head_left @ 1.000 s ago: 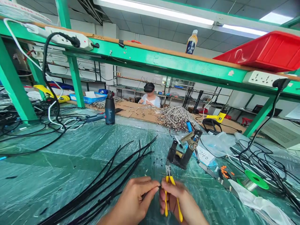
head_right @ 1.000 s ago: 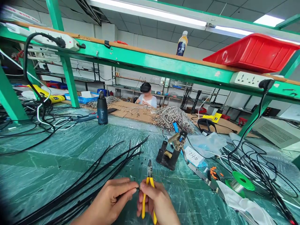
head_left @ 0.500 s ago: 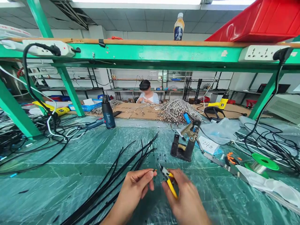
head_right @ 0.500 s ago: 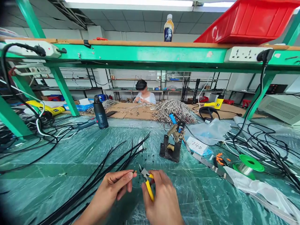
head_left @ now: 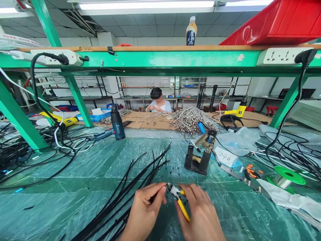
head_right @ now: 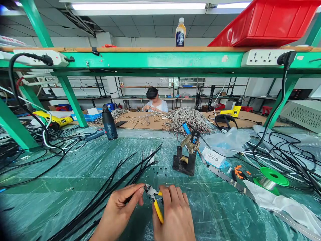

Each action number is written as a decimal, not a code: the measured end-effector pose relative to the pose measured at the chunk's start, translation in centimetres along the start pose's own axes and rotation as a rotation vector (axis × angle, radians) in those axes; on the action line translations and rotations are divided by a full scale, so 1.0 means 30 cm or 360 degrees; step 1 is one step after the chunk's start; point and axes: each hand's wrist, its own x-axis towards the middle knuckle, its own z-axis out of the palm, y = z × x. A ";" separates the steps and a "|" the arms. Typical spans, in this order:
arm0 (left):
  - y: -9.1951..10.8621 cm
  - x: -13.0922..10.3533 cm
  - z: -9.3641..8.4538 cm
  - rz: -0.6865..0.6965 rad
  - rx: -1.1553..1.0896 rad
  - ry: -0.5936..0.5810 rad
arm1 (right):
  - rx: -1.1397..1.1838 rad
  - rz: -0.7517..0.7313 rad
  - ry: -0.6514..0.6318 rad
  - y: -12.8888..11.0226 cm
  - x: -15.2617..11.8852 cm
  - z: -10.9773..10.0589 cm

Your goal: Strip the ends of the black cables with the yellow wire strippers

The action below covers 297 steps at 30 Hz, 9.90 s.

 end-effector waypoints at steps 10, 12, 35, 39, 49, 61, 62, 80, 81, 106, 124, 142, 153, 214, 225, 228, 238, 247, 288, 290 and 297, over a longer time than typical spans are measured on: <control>-0.020 -0.007 -0.001 0.0287 0.0230 0.0088 | -0.0048 0.0015 0.0045 -0.004 -0.009 0.031; -0.020 -0.006 0.001 0.0281 0.0212 0.0084 | -0.0051 -0.0035 0.0043 0.009 -0.009 0.032; -0.006 -0.003 0.003 0.0246 0.0177 0.0077 | -0.0158 0.0005 0.0059 -0.013 -0.033 0.072; -0.013 -0.003 0.007 0.0237 0.0165 0.0083 | -0.0058 0.0113 0.0022 -0.024 -0.040 0.073; 0.010 0.005 -0.008 -0.0028 -0.0144 0.0093 | 0.0473 0.0228 0.0178 -0.004 -0.011 0.050; 0.014 0.011 -0.002 -0.0718 -0.0737 -0.0328 | 0.1254 0.0416 -0.0125 -0.013 0.019 0.003; 0.014 0.010 0.000 -0.0732 -0.0737 -0.0393 | 0.1312 0.0424 -0.0181 -0.016 0.024 -0.010; -0.006 0.022 -0.023 -0.1002 -0.1248 -0.0879 | 0.1675 0.0469 -0.0601 0.032 0.048 -0.081; -0.006 0.021 -0.019 -0.0999 -0.1250 -0.0883 | 0.1666 0.0427 -0.0620 0.019 0.044 -0.083; 0.021 0.017 0.003 -0.0556 -0.0547 -0.0304 | 0.1055 0.0385 -0.0438 0.040 0.032 -0.061; 0.023 0.011 -0.008 -0.0476 -0.0596 -0.0270 | 0.0808 0.0302 -0.0525 0.023 0.018 -0.057; -0.044 0.018 -0.040 -0.0322 0.0393 -0.0330 | 0.1307 0.0720 -0.0312 0.113 -0.002 0.043; -0.192 0.057 -0.102 -0.0463 0.1171 0.0102 | 0.1674 0.0761 -0.0617 0.077 0.021 0.063; -0.029 0.050 0.027 -0.0086 -0.0389 -0.0280 | 0.1012 0.0446 -0.0430 0.079 0.015 0.027; -0.021 0.045 0.028 0.0205 0.0063 -0.0181 | 0.0901 0.0333 -0.0280 0.073 0.008 0.039; -0.027 0.044 0.027 0.0215 0.0133 -0.0174 | 0.0891 0.0303 -0.0216 0.072 0.008 0.042; -0.014 0.040 0.022 0.0258 0.0230 -0.0168 | 0.0530 0.0171 -0.0146 0.099 -0.005 0.060; -0.013 0.040 0.025 0.0231 0.0260 -0.0208 | 0.0204 0.0032 -0.0271 0.118 0.016 0.023; -0.022 0.033 0.031 0.0275 0.0123 -0.0213 | 0.0281 0.0070 0.0157 0.076 0.018 0.030; -0.022 0.034 0.030 0.0286 0.0086 -0.0200 | 0.0277 0.0065 0.0170 0.070 0.023 0.019; -0.014 0.040 0.024 0.0333 0.0069 -0.0250 | 0.0230 -0.0004 0.0074 0.080 0.026 -0.006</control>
